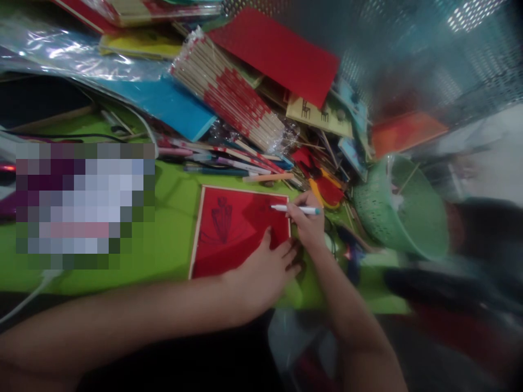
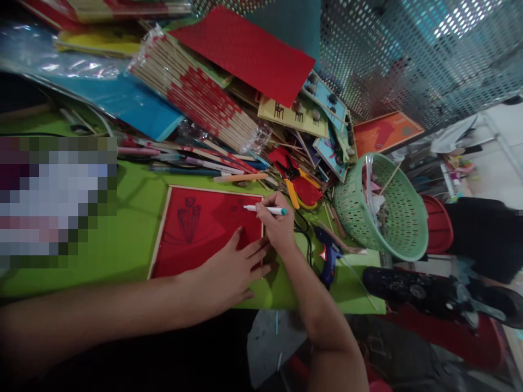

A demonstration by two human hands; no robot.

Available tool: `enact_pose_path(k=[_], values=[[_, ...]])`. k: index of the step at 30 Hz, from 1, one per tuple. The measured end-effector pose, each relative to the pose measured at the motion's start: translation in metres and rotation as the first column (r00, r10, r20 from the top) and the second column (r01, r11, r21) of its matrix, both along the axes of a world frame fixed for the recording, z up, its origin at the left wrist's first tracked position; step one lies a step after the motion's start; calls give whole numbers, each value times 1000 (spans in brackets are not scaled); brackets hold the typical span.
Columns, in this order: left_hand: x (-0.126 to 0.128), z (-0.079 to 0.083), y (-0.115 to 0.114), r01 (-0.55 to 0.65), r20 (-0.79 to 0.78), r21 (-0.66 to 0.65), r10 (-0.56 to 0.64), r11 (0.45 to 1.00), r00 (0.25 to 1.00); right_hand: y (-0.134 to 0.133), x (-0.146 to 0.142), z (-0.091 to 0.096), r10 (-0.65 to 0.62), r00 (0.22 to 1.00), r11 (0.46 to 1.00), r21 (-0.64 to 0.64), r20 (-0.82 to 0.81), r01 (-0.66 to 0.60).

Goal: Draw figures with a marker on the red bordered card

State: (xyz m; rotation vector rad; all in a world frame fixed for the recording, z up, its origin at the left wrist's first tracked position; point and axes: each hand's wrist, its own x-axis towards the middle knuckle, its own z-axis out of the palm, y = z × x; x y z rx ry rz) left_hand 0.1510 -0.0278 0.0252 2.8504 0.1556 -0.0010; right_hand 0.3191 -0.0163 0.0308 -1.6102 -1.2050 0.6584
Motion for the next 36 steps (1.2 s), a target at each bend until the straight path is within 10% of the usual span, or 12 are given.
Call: enact_pose_path(k=[28,36], values=[[-1,-3,-1,-11,51,27,9,1000,999,0,1,0,-19,1000,1000,19,-7,20],[-1,-8,0,-30,99,26,27,999,995,2,10,-11,-91,969,992,64,-232,108]])
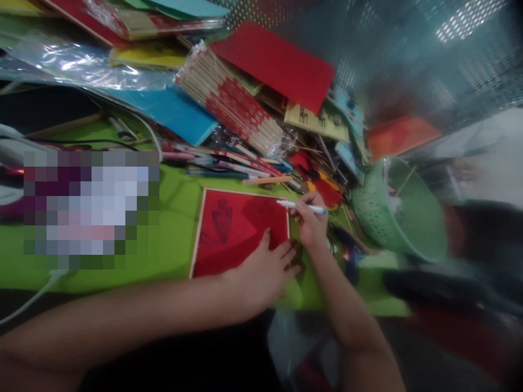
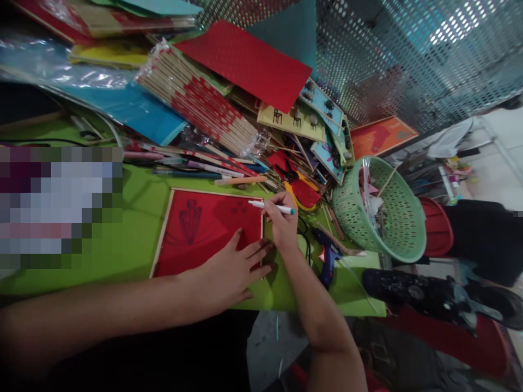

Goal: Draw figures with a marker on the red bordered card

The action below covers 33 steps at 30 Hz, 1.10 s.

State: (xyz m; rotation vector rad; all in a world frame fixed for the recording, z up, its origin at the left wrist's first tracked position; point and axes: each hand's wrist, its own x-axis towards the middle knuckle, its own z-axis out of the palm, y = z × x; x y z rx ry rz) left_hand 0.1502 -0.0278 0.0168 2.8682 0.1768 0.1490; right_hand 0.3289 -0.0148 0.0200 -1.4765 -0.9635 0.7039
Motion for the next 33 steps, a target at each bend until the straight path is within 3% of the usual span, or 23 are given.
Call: enact_pose_path(k=[6,11,14,17,20,22,28,33], values=[[-2,-1,4,12,47,-28,-11,1000,999,2,0,1,17,1000,1000,24,-18,-17],[-6,31,32,41,127,-140,-23,989,992,4,0,1,0,998,998,56,-60,3],[-17,59,63,-130,93,-262,159,956,983,5,1,0,-2,994,998,66,-106,9],[-36,72,95,-386,100,-294,430,875,897,6,3,0,17,991,997,76,-135,-6],[-53,68,117,-623,62,-206,645,755,762,8,4,0,24,988,996,86,-151,-11],[-59,59,126,-683,35,-163,696,712,717,8,5,0,20,988,996,90,-151,-6],[-55,29,142,-696,-6,-141,702,704,712,12,10,-1,51,992,993,109,-116,-38],[-54,21,151,-674,-57,-161,675,721,736,14,8,-3,84,991,991,114,-105,-72]])
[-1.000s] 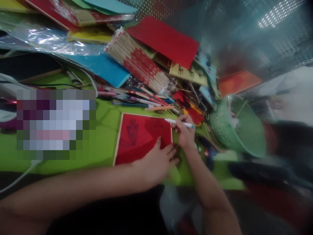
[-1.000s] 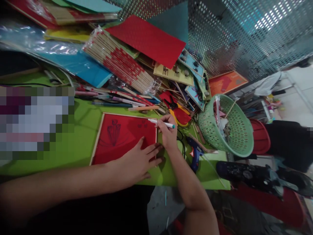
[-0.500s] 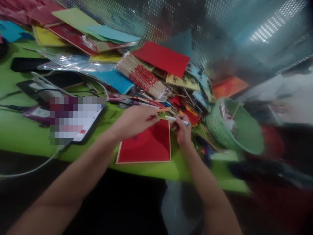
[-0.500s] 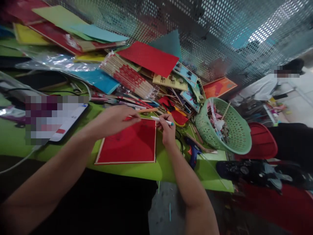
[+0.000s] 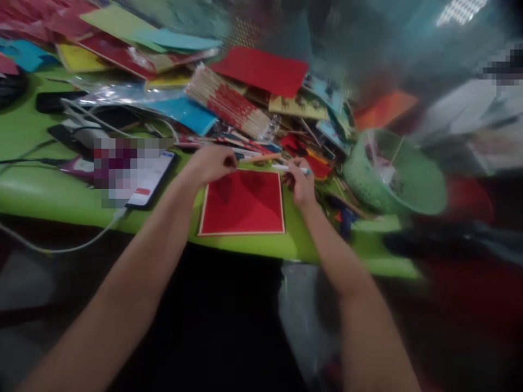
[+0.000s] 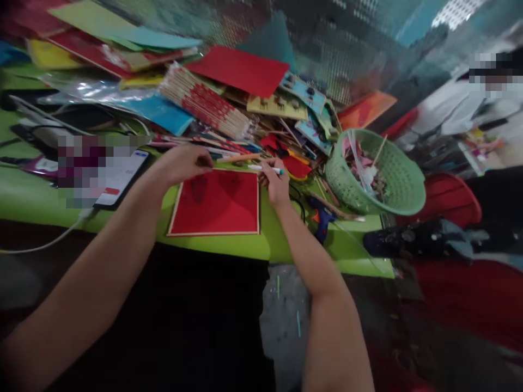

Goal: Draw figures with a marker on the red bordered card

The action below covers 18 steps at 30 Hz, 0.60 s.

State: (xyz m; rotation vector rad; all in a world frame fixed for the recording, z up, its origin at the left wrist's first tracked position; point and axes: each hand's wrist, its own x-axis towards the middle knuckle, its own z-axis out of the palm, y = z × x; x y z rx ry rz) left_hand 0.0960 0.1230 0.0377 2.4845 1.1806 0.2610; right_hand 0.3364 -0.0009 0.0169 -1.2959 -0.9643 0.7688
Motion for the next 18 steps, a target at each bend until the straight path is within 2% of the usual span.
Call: enact_pose_path(k=[5,8,9,12,16,18], values=[[-1,5,1,83,-82,-19,-85,996,993,5,-3,-2,71,997,997,33,33,-72],[0,9,-3,12,-132,-9,-13,1000,991,11,-1,-1,42,995,996,71,92,-49],[0,10,-5,-36,-126,-2,36,999,991,12,-1,-1,71,989,995,62,131,-79],[-1,11,-12,-98,-105,40,102,994,989,13,0,1,34,983,992,111,181,-55],[0,9,-16,-130,-45,-33,129,991,991,14,0,3,-4,977,992,122,211,-22],[1,9,-15,-143,-37,-27,141,989,989,16,-1,3,-31,968,992,125,249,0]])
